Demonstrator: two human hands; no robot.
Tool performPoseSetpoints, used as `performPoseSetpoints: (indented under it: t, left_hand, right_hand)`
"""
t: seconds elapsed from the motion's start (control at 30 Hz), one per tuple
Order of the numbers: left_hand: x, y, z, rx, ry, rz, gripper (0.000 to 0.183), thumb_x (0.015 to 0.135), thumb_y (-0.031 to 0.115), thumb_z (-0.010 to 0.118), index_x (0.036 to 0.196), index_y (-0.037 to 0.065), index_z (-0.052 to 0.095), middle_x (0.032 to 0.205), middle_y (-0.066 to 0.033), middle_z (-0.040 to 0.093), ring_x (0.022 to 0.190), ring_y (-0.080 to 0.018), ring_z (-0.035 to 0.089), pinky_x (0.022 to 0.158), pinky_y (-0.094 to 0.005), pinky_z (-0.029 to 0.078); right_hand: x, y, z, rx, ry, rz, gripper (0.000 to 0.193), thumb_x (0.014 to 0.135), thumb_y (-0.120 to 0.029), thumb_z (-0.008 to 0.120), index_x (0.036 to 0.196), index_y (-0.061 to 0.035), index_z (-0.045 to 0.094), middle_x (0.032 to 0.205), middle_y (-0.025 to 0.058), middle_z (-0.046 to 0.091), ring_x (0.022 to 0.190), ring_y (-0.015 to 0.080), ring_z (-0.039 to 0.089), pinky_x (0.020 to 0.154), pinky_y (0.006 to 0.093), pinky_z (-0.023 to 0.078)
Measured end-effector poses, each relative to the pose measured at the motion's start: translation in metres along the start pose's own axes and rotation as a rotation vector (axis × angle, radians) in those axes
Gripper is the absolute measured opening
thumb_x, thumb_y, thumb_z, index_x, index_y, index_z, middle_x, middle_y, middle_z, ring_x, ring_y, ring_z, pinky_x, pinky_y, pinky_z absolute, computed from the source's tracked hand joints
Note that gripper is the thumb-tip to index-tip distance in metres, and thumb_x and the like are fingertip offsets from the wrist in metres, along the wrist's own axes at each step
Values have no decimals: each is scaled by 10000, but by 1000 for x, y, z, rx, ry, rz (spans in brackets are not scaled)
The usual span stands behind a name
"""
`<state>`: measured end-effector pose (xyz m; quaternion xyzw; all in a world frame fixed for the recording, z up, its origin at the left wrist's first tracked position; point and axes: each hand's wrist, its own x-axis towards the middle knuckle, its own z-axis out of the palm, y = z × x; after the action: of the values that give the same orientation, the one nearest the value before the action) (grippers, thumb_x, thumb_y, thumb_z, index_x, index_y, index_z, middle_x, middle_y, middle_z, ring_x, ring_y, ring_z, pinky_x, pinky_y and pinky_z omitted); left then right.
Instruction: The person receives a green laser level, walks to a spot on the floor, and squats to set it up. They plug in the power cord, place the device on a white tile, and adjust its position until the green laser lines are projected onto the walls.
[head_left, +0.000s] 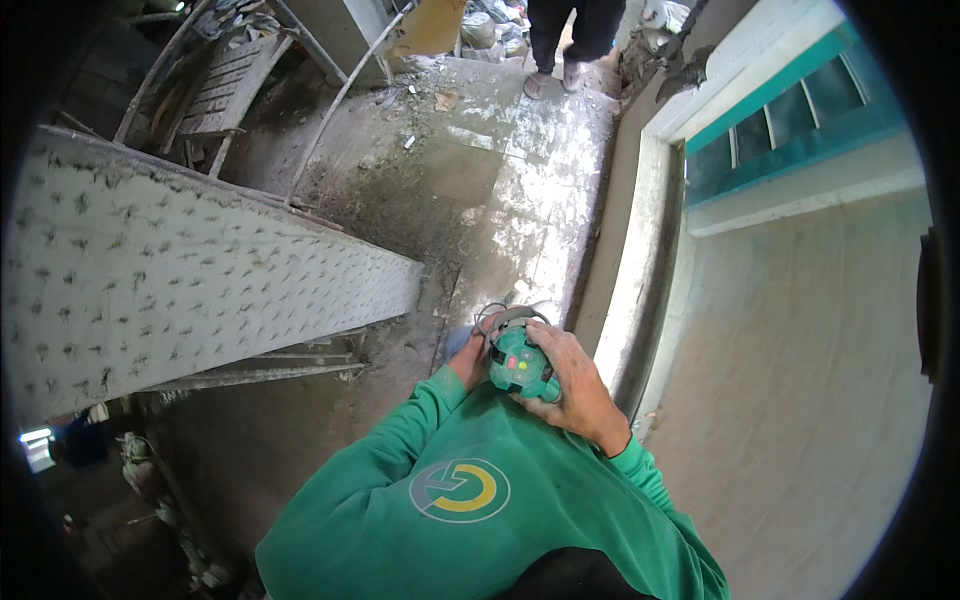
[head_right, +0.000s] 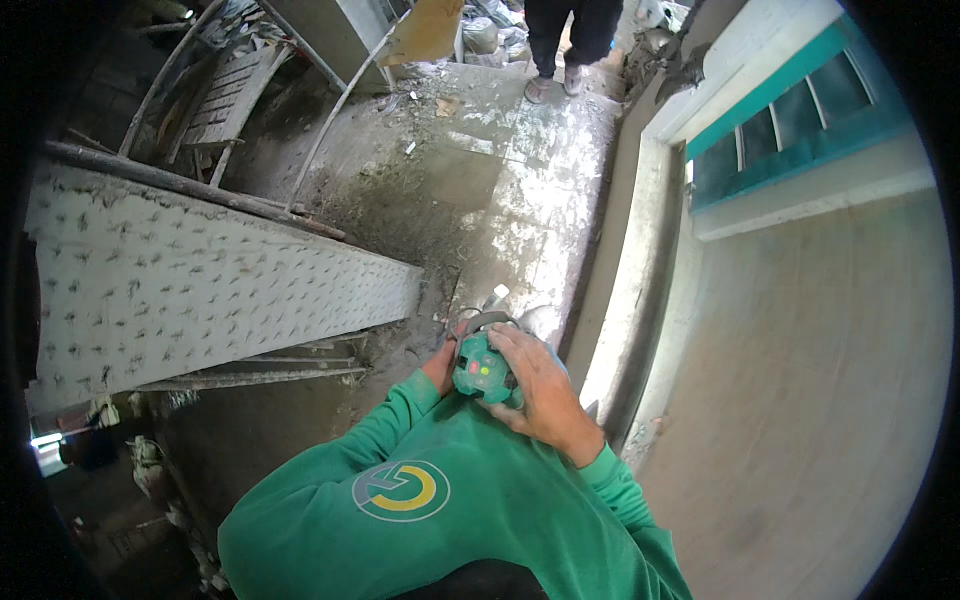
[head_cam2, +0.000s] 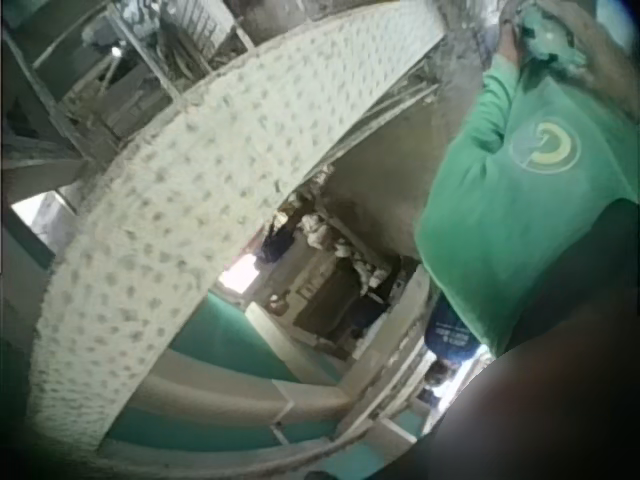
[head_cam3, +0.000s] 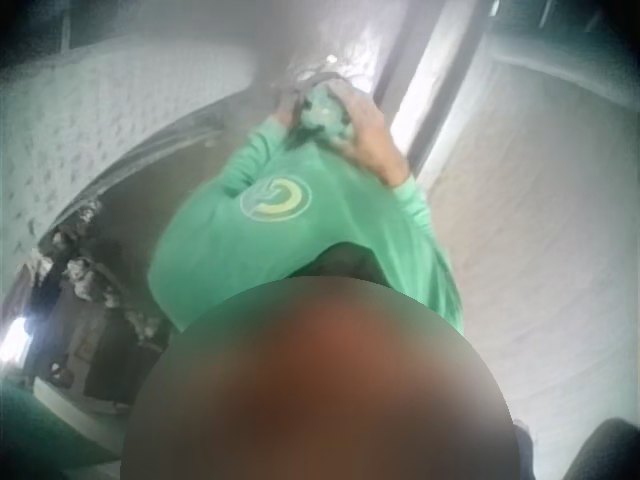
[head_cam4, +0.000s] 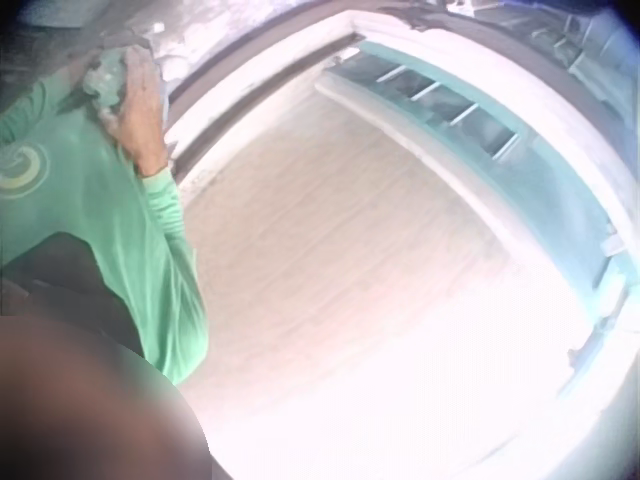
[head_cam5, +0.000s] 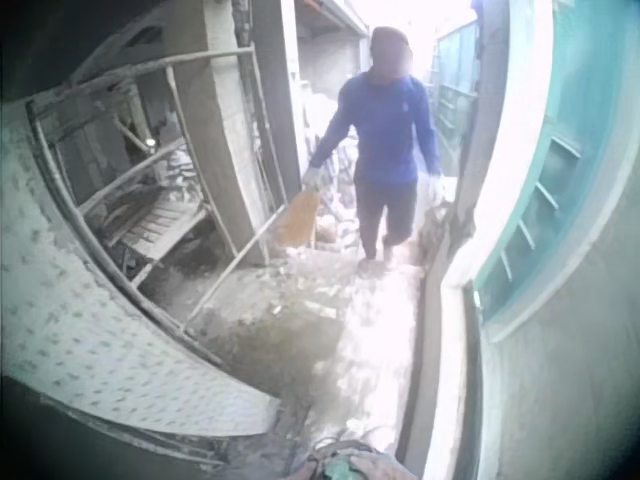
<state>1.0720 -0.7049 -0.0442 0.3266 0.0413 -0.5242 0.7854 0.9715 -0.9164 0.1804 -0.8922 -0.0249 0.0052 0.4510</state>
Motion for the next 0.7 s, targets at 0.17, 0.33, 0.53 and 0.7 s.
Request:
performPoseSetpoints:
  t: [0.17,0.33,0.53,0.7]
  left_hand:
    - [72,24,54,-65,14,47,485,1123,333,524,1477,6,577,1405,-120,679,1234,-239,676,1099,-395,544]
    - [146,60,102,-82,37,36,468,1124,326,518,1460,10,596,1399,-119,688,1225,-241,683,1094,-395,550]
    - [245,105,142,-125,61,-13,450,1126,317,511,1440,13,620,1391,-119,699,1215,-244,691,1089,-395,556]
    - [332,157,165,-205,36,-79,438,1128,310,506,1424,16,639,1385,-118,707,1206,-246,698,1084,-395,561]
  right_hand:
    - [41,39,-74,14,-28,-39,937,726,-157,934,1540,-72,478,1564,202,535,1408,433,547,1168,492,492]
    - [82,83,-125,10,35,-27,923,722,-165,944,1521,-56,495,1524,224,562,1369,454,574,1157,501,495]
    - [140,141,-179,-12,101,22,921,704,-176,960,1504,-41,522,1494,220,601,1363,437,596,1150,493,499]
    - [211,179,-226,-6,171,70,927,672,-168,979,1476,-29,539,1508,222,620,1343,417,637,1135,468,519]
